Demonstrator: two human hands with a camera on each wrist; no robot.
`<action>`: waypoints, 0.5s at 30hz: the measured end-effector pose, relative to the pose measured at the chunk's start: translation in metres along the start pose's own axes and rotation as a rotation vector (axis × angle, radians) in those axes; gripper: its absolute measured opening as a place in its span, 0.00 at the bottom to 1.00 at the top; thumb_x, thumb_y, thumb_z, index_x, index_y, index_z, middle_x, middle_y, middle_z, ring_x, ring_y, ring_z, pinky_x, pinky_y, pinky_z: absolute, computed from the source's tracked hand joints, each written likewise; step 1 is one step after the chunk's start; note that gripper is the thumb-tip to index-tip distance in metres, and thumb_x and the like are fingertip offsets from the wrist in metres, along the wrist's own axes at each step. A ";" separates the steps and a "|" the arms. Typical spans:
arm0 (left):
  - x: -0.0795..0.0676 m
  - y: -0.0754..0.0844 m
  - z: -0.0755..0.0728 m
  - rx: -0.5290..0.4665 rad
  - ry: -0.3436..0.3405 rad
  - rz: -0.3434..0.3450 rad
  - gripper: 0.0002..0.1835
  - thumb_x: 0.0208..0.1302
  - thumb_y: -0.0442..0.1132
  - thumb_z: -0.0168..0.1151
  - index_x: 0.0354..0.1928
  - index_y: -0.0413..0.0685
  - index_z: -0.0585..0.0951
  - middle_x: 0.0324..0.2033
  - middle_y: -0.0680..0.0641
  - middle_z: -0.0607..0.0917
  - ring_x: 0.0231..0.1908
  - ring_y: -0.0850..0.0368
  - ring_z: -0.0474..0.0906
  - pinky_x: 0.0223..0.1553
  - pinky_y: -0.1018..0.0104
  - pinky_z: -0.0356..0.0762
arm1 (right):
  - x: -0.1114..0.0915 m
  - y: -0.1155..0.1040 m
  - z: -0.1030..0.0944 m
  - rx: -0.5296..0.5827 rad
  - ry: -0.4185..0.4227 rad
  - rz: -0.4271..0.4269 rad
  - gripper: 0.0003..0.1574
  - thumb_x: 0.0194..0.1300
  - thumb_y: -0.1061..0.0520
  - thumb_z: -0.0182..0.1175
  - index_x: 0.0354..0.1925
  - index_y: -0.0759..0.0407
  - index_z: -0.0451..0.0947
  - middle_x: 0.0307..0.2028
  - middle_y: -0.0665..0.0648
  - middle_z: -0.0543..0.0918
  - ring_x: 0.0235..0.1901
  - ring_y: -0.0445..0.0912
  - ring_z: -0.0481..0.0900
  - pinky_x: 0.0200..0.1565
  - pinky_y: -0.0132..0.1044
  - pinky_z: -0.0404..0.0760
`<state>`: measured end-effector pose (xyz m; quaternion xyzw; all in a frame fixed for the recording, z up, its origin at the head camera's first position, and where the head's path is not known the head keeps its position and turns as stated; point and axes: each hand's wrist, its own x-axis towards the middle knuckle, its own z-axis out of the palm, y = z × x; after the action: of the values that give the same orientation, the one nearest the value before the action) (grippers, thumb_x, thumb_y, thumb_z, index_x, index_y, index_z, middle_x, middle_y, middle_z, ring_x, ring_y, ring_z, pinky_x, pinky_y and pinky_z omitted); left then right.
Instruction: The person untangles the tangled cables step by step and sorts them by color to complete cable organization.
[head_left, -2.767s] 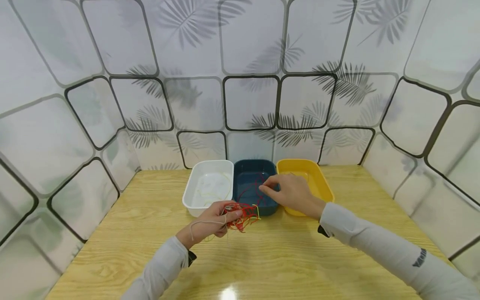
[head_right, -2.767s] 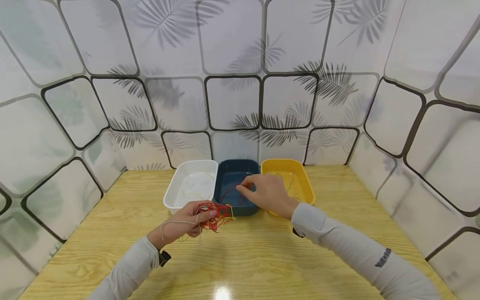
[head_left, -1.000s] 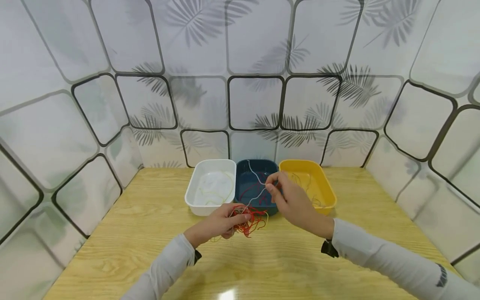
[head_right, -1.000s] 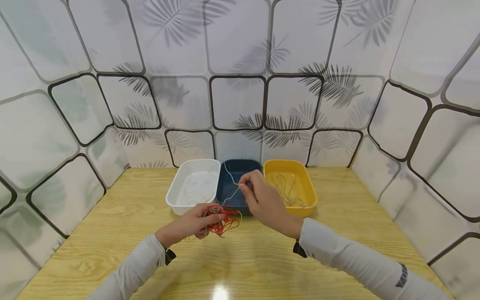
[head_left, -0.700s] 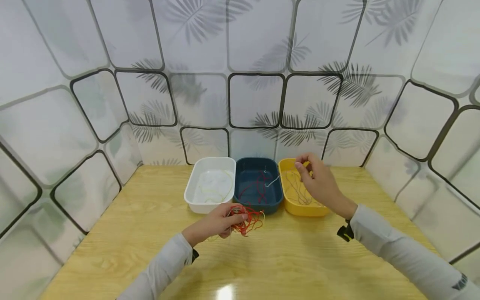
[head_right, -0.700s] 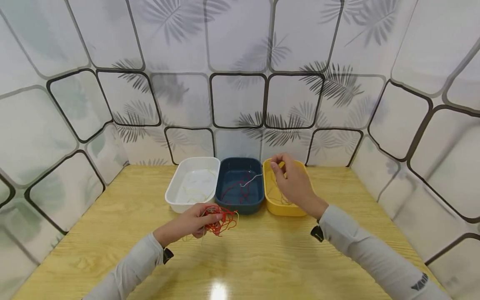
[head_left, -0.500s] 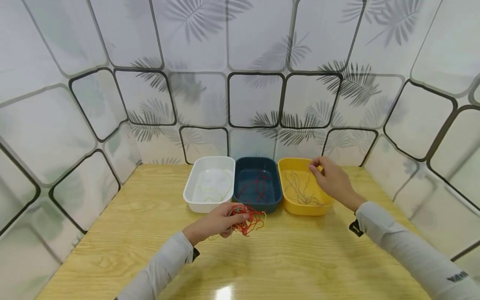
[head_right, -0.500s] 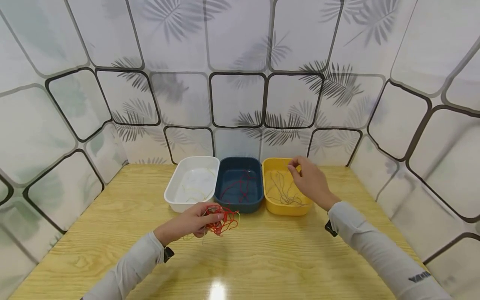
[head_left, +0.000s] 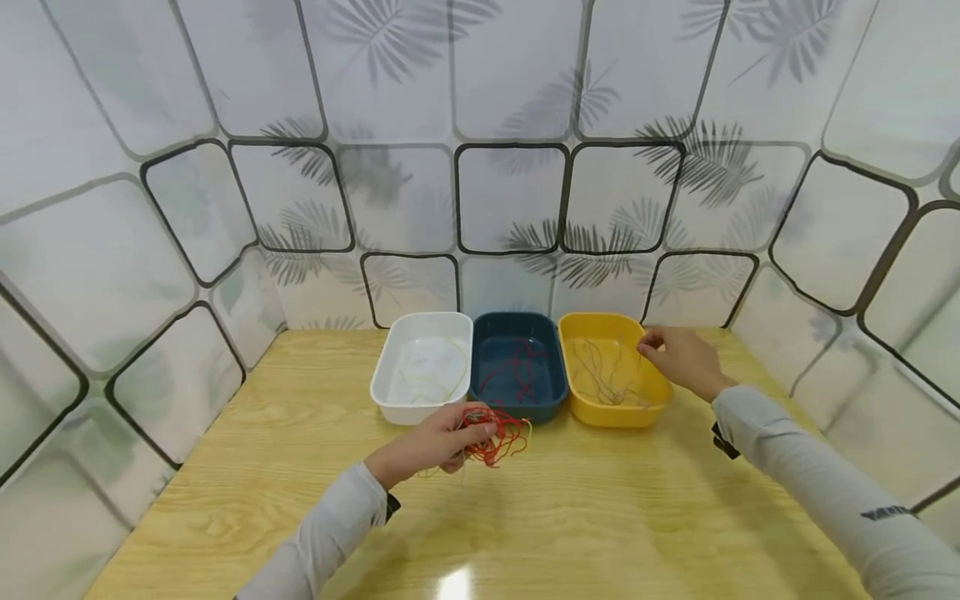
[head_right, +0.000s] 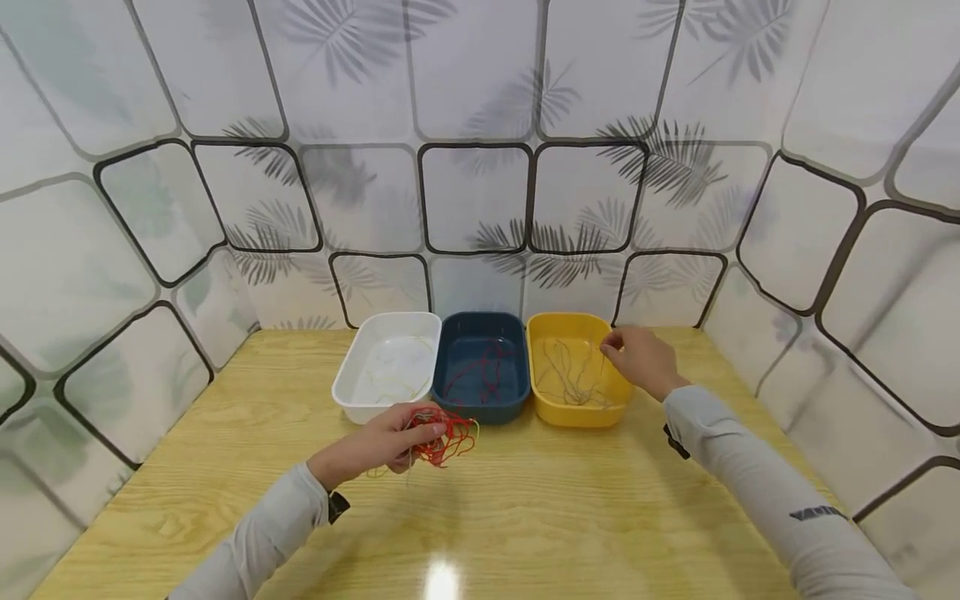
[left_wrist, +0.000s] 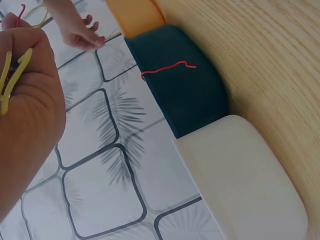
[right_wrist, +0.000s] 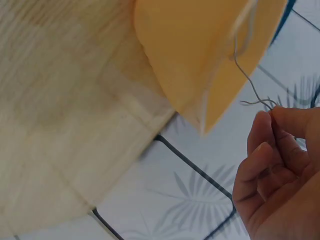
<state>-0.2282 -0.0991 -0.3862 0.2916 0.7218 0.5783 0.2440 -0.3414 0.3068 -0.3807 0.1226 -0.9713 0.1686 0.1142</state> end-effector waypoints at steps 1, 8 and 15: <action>0.000 0.001 0.000 0.004 -0.004 -0.001 0.19 0.69 0.49 0.48 0.45 0.38 0.69 0.16 0.50 0.59 0.11 0.55 0.44 0.15 0.65 0.49 | -0.001 0.000 0.002 -0.001 -0.020 0.013 0.23 0.66 0.38 0.50 0.43 0.53 0.79 0.39 0.53 0.81 0.24 0.43 0.73 0.21 0.39 0.69; -0.002 0.000 0.004 -0.009 -0.030 -0.013 0.19 0.69 0.48 0.48 0.47 0.36 0.69 0.16 0.50 0.60 0.11 0.55 0.44 0.15 0.65 0.48 | -0.010 0.002 0.012 -0.014 -0.046 0.086 0.21 0.64 0.41 0.54 0.43 0.54 0.81 0.38 0.53 0.82 0.28 0.44 0.77 0.22 0.39 0.70; -0.003 0.003 0.001 -0.014 -0.019 0.000 0.19 0.69 0.48 0.48 0.48 0.38 0.70 0.15 0.49 0.58 0.11 0.54 0.43 0.15 0.65 0.47 | -0.002 -0.006 0.006 -0.044 0.009 0.093 0.20 0.64 0.41 0.54 0.42 0.52 0.81 0.38 0.52 0.82 0.30 0.45 0.77 0.23 0.39 0.70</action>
<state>-0.2246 -0.1001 -0.3833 0.2957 0.7154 0.5803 0.2528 -0.3390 0.2998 -0.3853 0.0738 -0.9790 0.1527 0.1135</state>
